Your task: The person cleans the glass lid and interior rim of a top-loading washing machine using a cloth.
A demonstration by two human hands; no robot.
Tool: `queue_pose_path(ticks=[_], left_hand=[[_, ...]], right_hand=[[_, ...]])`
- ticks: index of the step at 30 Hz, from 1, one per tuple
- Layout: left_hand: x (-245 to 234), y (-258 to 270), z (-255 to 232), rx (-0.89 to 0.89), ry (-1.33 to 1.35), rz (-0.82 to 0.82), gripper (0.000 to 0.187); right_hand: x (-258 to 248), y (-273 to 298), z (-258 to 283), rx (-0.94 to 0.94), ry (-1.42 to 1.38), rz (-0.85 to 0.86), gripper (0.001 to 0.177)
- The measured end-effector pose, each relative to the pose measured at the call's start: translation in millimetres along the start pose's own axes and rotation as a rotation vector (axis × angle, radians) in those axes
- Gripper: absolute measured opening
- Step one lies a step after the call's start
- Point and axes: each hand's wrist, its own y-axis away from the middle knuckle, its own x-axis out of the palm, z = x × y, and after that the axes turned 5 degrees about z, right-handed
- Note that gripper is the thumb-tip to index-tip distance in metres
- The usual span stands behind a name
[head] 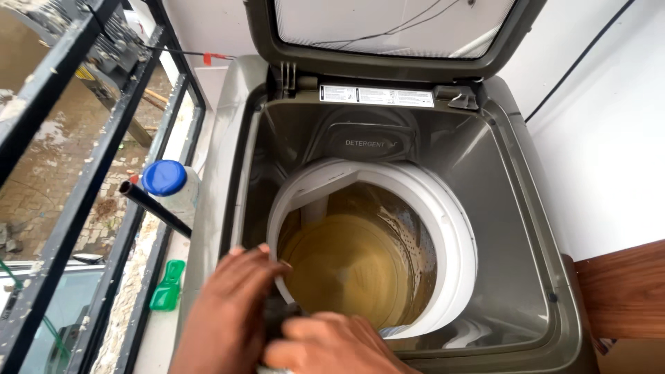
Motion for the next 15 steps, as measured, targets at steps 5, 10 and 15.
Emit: queue_pose_path(ticks=[5, 10, 15], left_hand=[[-19, -10, 36, -0.407, 0.558, -0.115, 0.035], [-8, -10, 42, -0.390, 0.557, -0.171, 0.032], [-10, -8, 41, -0.380, 0.428, -0.155, 0.028]], right_hand=[[6, -24, 16, 0.044, -0.348, -0.348, 0.047], [43, -48, 16, 0.036, -0.225, -0.271, 0.047], [56, -32, -18, -0.032, -0.124, -0.079, 0.039]])
